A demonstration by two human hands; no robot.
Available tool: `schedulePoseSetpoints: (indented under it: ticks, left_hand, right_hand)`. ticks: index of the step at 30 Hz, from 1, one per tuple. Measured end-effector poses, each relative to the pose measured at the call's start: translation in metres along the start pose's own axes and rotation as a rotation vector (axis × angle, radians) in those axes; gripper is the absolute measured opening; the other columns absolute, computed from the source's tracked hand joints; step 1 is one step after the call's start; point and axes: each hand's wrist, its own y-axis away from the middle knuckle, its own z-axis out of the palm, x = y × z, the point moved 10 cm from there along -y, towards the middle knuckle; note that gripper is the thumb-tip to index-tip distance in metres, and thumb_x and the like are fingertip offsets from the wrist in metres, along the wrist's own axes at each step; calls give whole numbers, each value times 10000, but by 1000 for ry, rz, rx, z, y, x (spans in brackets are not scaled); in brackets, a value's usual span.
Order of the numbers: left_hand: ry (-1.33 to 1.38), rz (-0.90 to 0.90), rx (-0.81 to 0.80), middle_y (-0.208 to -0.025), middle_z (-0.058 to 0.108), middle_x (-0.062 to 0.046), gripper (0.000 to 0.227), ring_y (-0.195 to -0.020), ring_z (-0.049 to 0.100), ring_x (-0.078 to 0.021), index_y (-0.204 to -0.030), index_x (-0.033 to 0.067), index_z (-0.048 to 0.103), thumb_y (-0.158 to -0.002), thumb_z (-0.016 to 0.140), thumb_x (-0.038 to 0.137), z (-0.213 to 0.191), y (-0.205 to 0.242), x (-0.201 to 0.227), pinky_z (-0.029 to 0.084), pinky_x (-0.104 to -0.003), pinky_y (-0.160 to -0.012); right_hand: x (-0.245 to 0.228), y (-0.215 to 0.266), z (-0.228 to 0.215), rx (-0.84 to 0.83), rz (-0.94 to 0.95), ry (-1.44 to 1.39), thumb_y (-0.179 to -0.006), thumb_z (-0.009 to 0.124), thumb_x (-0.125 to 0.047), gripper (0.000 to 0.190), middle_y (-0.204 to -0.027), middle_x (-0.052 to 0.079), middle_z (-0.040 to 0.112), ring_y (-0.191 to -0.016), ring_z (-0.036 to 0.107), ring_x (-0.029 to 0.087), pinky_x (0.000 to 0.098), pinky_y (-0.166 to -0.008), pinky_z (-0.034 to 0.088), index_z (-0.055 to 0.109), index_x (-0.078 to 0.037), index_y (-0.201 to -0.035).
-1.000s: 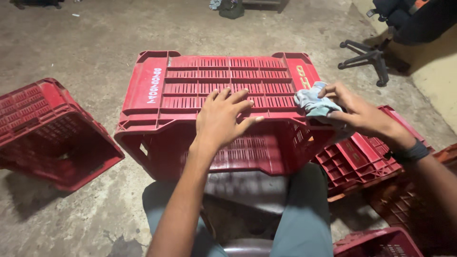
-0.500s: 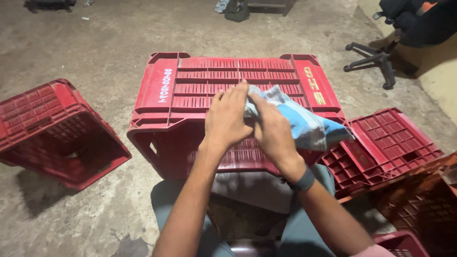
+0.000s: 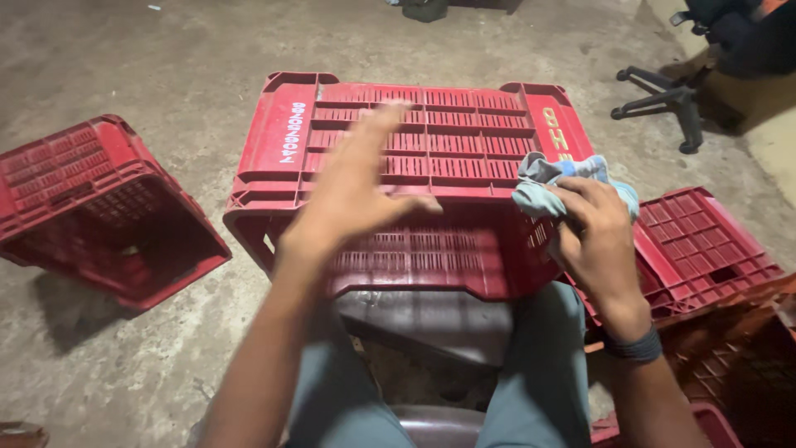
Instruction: The person wipes the exterior and interior surfaces of a red plastic crate using a blue cloth. The person turns the crate over to clean different sides and continues wiping the inside surfaces.
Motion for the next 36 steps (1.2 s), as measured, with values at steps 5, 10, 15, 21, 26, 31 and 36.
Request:
schedulePoseSetpoints:
  ticks: [5,10,15,21,26,31,36]
  left_hand:
    - [-231,-486,8,-1524,508,-154,588,-1344,569,-354,-1424,117,586,-1015,573,539,-76,22,-108,433,-483,-1126]
    - [-426,-548,-182,-1576,357,-178,647,-1467,240,-468,-1441,190,572,-946,590,605,-54,30,-151,189,-580,-1158]
    - [-248,-541,-141,-1631,335,-166,648,-1505,227,-475,-1448,219,592,-930,590,607,-50,36,-161,235,-525,-1210]
    - [-221,-579,-115,-1618,350,-172,659,-1494,274,-439,-1427,203,588,-900,613,598,-53,40,-162,260,-508,-1188]
    - [-195,-556,-66,-1577,405,-227,645,-1480,330,-423,-1403,153,621,-949,566,608,-59,38,-151,281,-496,-1193]
    - [-205,-537,-21,-1483,556,-209,711,-1407,469,-385,-1385,64,605,-990,458,636,-64,37,-145,355,-482,-1170]
    - [-323,-572,23,-1529,462,-216,749,-1402,420,-394,-1406,48,578,-991,449,658,-69,40,-147,310,-548,-1126]
  right_hand:
    - [-40,-5,29,188,40,-151,-799,564,98,510,-1271,182,676,-1259,615,368,464,-1133,467,704,-52,-1265]
    - [-136,-25,99,161,-55,-357,-744,572,111,605,-1330,206,670,-1343,585,374,473,-1175,430,658,-30,-1326]
    - [-173,-41,117,48,-198,-368,-709,648,126,674,-1317,179,683,-1312,605,354,462,-1145,440,640,-70,-1353]
    - [-99,-22,64,26,-238,-248,-670,644,152,676,-1260,145,711,-1218,665,323,425,-1103,493,684,-86,-1302]
    - [-43,-7,18,132,-106,-43,-775,634,42,481,-1224,137,718,-1177,668,322,478,-1106,447,696,-56,-1241]
    - [-60,-1,38,229,1,-50,-739,562,38,518,-1244,171,689,-1230,619,353,484,-1137,440,679,-13,-1241]
    - [-136,-14,86,310,8,-218,-743,574,51,567,-1277,173,679,-1304,594,360,482,-1173,421,666,-34,-1295]
